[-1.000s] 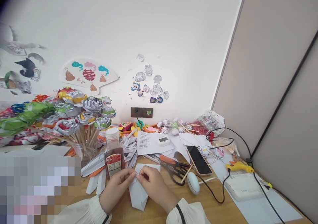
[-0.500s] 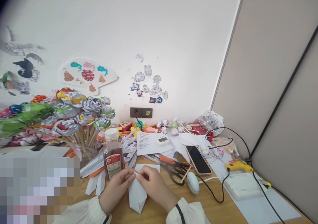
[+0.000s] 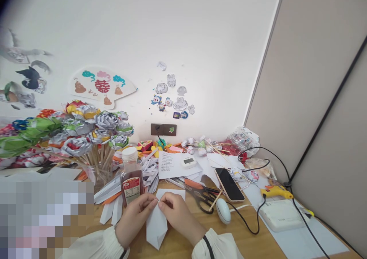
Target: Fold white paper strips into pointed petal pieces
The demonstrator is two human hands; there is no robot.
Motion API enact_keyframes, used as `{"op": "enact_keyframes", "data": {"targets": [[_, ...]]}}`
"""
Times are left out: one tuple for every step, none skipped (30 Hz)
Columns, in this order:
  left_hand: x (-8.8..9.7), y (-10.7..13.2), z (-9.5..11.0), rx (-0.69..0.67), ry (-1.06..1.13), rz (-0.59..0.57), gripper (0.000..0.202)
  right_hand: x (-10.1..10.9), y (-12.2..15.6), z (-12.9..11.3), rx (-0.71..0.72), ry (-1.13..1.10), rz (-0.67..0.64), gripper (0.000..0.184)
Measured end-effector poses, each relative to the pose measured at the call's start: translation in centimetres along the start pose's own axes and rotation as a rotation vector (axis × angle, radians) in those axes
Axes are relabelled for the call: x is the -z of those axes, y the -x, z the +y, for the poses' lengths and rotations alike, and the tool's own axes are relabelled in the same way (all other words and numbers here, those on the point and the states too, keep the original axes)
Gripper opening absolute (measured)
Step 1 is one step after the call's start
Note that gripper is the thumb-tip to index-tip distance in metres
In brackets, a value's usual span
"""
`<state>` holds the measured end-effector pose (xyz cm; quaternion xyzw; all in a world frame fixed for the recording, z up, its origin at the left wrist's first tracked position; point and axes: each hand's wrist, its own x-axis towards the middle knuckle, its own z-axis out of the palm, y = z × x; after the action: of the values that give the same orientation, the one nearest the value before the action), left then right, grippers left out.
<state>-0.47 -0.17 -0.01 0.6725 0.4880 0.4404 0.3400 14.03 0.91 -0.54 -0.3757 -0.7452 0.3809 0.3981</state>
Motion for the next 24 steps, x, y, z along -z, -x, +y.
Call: {"op": "enact_keyframes", "data": {"targets": [[0.0, 0.1, 0.1, -0.005, -0.010, 0.002, 0.019, 0.0, 0.0, 0.0, 0.002, 0.004, 0.003, 0.021], [0.0, 0.1, 0.2, -0.014, -0.017, 0.001, 0.019, 0.0, 0.0, -0.1, 0.005, 0.012, 0.003, 0.021], [0.0, 0.1, 0.3, -0.025, -0.024, -0.002, 0.020, 0.1, 0.0, -0.1, 0.009, 0.018, 0.005, 0.022], [0.0, 0.2, 0.4, -0.036, -0.031, -0.007, 0.021, 0.1, 0.0, -0.1, 0.011, 0.020, 0.007, 0.022], [0.0, 0.2, 0.5, -0.043, -0.035, -0.011, 0.022, 0.1, 0.0, -0.1, 0.009, 0.013, 0.007, 0.021], [0.0, 0.2, 0.5, -0.046, -0.037, -0.014, 0.023, 0.1, 0.0, -0.1, 0.002, -0.001, 0.006, 0.021], [0.1, 0.2, 0.5, -0.047, -0.038, -0.019, 0.023, 0.1, 0.1, -0.2, -0.006, -0.018, 0.004, 0.021], [0.1, 0.2, 0.6, -0.047, -0.036, -0.025, 0.023, 0.1, 0.1, -0.2, -0.013, -0.034, 0.001, 0.021], [0.2, 0.1, 0.6, -0.048, -0.035, -0.034, 0.023, 0.1, 0.1, -0.2, -0.017, -0.046, -0.003, 0.022], [0.2, 0.1, 0.5, -0.049, -0.034, -0.043, 0.024, 0.1, 0.1, -0.2, -0.018, -0.051, -0.009, 0.023], [0.2, 0.1, 0.5, -0.052, -0.032, -0.054, 0.024, 0.1, 0.1, -0.3, -0.015, -0.048, -0.012, 0.023], [0.2, 0.0, 0.4, -0.055, -0.029, -0.064, 0.024, 0.1, 0.1, -0.2, -0.009, -0.037, -0.013, 0.024], [0.2, 0.0, 0.4, -0.057, -0.023, -0.069, 0.024, 0.1, 0.1, -0.2, -0.001, -0.019, -0.013, 0.025], [0.2, 0.0, 0.3, -0.059, -0.014, -0.070, 0.024, 0.1, 0.1, -0.2, 0.008, 0.004, -0.011, 0.026], [0.1, 0.0, 0.3, -0.060, -0.004, -0.067, 0.024, 0.1, 0.1, -0.1, 0.020, 0.031, -0.008, 0.026], [0.0, -0.1, 0.2, -0.059, 0.007, -0.060, 0.023, 0.1, 0.0, 0.0, 0.033, 0.056, -0.005, 0.027], [0.0, -0.1, 0.2, -0.055, 0.016, -0.051, 0.023, 0.1, 0.0, 0.1, 0.044, 0.076, -0.003, 0.027], [-0.1, -0.1, 0.1, -0.049, 0.023, -0.038, 0.023, 0.1, 0.0, 0.2, 0.053, 0.087, -0.004, 0.027], [-0.1, -0.2, 0.0, -0.041, 0.025, -0.020, 0.022, 0.0, -0.1, 0.2, 0.056, 0.089, -0.012, 0.026], [-0.1, -0.2, -0.1, -0.031, 0.024, 0.003, 0.021, 0.0, -0.1, 0.3, 0.055, 0.085, -0.022, 0.025], [-0.1, -0.3, -0.2, -0.021, 0.023, 0.027, 0.020, 0.0, -0.1, 0.4, 0.052, 0.081, -0.033, 0.023], [-0.1, -0.3, -0.4, -0.012, 0.023, 0.045, 0.019, 0.0, -0.1, 0.4, 0.049, 0.083, -0.040, 0.021], [-0.1, -0.4, -0.6, -0.004, 0.029, 0.053, 0.019, 0.0, -0.1, 0.5, 0.047, 0.094, -0.039, 0.019], [-0.2, -0.5, -0.8, 0.002, 0.043, 0.049, 0.019, 0.0, -0.2, 0.5, 0.048, 0.115, -0.029, 0.017]]}}
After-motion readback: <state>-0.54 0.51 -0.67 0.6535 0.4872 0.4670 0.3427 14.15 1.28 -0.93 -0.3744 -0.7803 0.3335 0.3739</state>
